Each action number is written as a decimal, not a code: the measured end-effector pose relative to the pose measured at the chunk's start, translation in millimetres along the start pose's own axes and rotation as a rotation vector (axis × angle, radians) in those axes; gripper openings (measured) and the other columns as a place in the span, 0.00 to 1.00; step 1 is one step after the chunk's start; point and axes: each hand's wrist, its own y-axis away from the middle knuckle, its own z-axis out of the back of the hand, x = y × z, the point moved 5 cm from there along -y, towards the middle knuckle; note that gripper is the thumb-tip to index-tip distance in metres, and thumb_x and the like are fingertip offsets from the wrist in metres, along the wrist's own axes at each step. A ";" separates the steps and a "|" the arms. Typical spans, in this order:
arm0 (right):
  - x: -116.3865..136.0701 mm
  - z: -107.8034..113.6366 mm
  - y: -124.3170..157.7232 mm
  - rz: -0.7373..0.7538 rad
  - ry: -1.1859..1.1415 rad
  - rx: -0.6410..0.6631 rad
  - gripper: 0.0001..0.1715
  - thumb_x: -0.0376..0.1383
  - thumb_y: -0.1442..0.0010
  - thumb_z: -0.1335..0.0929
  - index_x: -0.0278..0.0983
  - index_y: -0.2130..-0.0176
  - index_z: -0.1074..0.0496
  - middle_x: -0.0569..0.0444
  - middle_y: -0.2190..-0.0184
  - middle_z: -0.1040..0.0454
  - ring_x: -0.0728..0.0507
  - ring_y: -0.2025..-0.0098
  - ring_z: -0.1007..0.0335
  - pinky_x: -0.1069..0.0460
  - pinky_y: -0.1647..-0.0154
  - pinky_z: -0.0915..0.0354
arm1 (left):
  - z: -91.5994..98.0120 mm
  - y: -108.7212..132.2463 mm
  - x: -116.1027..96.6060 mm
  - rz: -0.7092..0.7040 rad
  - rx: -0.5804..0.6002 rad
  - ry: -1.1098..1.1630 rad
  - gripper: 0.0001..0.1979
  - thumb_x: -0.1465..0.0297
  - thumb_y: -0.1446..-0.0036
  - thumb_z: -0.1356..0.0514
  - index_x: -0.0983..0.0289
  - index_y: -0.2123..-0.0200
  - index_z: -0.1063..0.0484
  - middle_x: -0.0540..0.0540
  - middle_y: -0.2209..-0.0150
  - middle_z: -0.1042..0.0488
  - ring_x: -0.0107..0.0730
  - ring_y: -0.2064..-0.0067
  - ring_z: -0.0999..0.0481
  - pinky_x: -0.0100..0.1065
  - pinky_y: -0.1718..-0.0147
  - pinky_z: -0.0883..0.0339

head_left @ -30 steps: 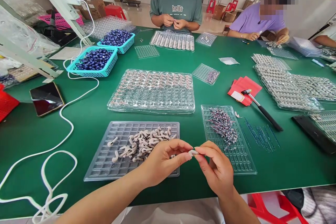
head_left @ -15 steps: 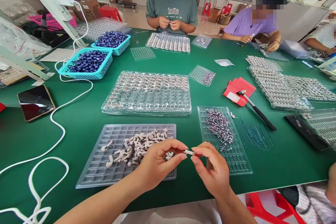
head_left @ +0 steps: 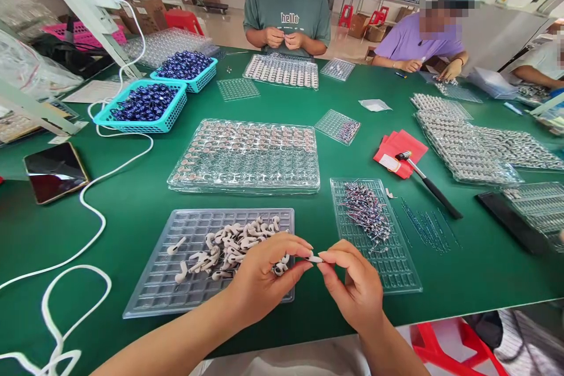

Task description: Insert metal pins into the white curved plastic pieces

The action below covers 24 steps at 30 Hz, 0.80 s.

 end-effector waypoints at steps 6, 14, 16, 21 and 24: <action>0.6 -0.2 0.2 0.016 0.085 0.022 0.15 0.24 0.39 0.33 0.39 0.54 0.28 0.53 0.66 0.26 0.47 0.66 0.27 0.52 0.66 0.29 | -3.3 2.0 0.7 -0.045 -0.020 -0.030 0.07 0.78 0.41 0.38 0.62 0.61 0.26 0.57 0.62 0.19 0.34 0.60 0.20 0.35 0.59 0.26; -11.5 5.3 4.9 -0.038 0.205 -0.004 0.25 0.35 0.36 0.32 0.42 0.41 0.34 0.53 0.63 0.22 0.46 0.67 0.24 0.52 0.64 0.26 | 69.5 -10.6 1.7 0.275 0.043 -0.331 0.06 0.70 0.39 0.41 0.62 0.59 0.25 0.57 0.60 0.21 0.37 0.57 0.22 0.36 0.58 0.29; -12.4 5.2 6.3 -0.042 0.208 0.010 0.23 0.36 0.36 0.33 0.43 0.42 0.33 0.52 0.62 0.22 0.45 0.66 0.23 0.51 0.64 0.26 | 94.6 -7.2 2.5 0.379 0.101 -0.448 0.08 0.68 0.38 0.42 0.61 0.59 0.25 0.57 0.59 0.21 0.37 0.57 0.22 0.34 0.59 0.29; -6.3 5.2 -0.2 -0.030 0.205 0.004 0.15 0.38 0.37 0.33 0.42 0.50 0.27 0.52 0.64 0.21 0.45 0.70 0.22 0.52 0.66 0.23 | 126.6 11.9 3.6 0.463 0.318 -0.641 0.10 0.66 0.40 0.42 0.61 0.60 0.23 0.56 0.59 0.20 0.40 0.58 0.22 0.34 0.60 0.31; 2.5 10.0 -5.7 -0.058 0.175 -0.072 0.12 0.41 0.40 0.31 0.43 0.56 0.23 0.52 0.67 0.20 0.44 0.72 0.21 0.53 0.70 0.23 | 143.1 20.8 7.9 0.556 0.338 -0.737 0.14 0.65 0.42 0.41 0.61 0.55 0.23 0.59 0.53 0.21 0.45 0.53 0.23 0.38 0.55 0.31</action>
